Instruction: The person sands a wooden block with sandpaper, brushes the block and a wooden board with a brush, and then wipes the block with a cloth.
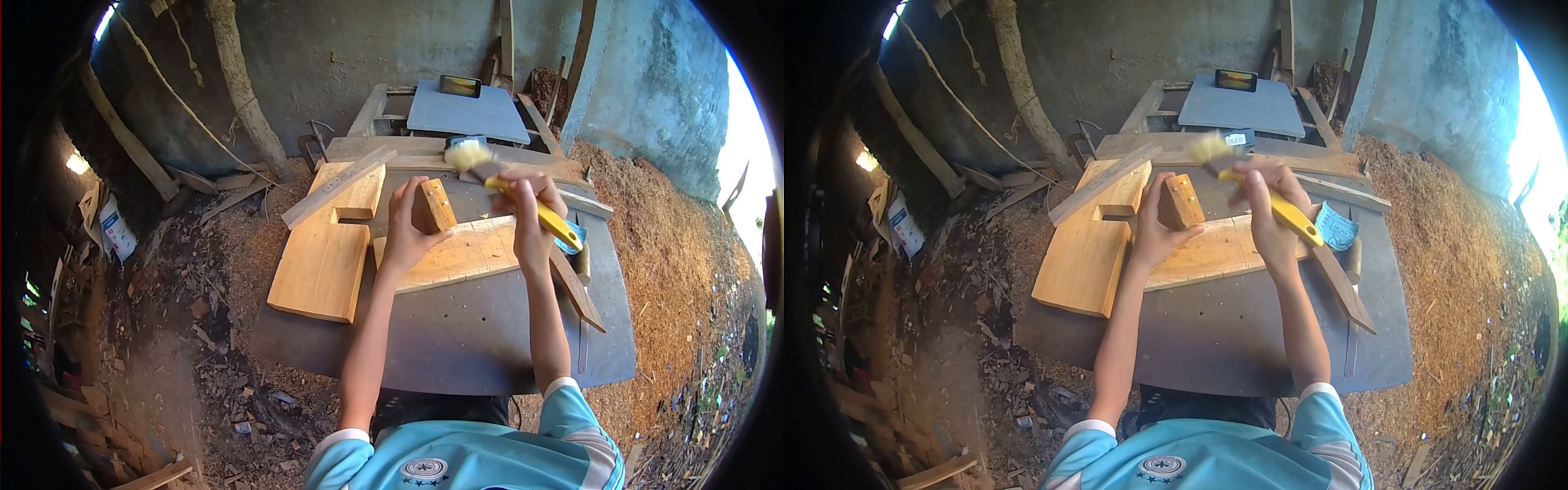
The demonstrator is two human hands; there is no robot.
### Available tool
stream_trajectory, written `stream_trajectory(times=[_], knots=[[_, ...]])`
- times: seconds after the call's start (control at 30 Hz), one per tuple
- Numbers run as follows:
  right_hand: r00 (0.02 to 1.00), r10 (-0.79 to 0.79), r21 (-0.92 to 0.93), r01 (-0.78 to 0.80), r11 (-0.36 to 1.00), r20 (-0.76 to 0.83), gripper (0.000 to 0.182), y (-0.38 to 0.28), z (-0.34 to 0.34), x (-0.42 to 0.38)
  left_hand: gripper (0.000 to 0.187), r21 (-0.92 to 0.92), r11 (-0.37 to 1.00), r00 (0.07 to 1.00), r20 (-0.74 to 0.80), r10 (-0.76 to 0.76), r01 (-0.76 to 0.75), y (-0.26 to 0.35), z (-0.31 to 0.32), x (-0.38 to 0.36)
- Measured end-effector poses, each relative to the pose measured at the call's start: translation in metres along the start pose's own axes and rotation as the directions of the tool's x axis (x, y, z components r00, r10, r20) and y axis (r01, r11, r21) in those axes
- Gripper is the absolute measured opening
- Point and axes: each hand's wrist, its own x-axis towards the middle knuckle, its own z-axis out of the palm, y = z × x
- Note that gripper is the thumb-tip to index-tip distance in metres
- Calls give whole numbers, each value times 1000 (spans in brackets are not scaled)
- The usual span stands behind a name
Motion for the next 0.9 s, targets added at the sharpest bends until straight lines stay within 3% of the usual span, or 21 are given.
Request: stream_trajectory(times=[0.07, 0.13, 0.17, 0.2, 0.27, 0.3, 0.5, 0.73, 0.9], knots=[[1000, -11, -21, 11, 1000, 5, 14, -2, 5, 3, 93, 33, 999, 999, 39, 23, -25, 4, 1, 1], [973, 147, -134, -124, 983, 180, 14, 7, -2, -5, 93, -94, 995, 999, 10, -33, 34, 9, 5, 0], [946, 244, -312, -171, 935, 214, 16, 8, -3, -9, 93, -155, 986, 998, 4, -64, 64, 11, 6, -1], [972, 86, -372, 1, 928, 218, 25, 16, -1, -10, 93, -124, 991, 999, -2, -42, 41, 9, 6, -1], [968, 157, -390, -70, 918, 196, 33, 13, -7, -8, 93, -62, 998, 1000, -16, 8, -8, 0, 4, 0], [958, 241, -326, -179, 928, 158, 37, -1, -4, -6, 94, 106, 993, 998, -38, 54, -50, -3, 4, 2], [949, 256, 154, -229, 961, -185, 35, 21, -17, 0, 93, 104, 994, 997, 73, 36, -43, 10, 3, 0], [965, 230, 48, -225, 973, -128, 35, 14, -14, -3, 89, 83, 991, 993, 48, 105, -108, 15, 10, -2], [989, 145, -206, -150, 967, -37, 37, 9, -10, -6, 86, 123, 981, 989, 4, 148, -147, 19, 9, -2]])
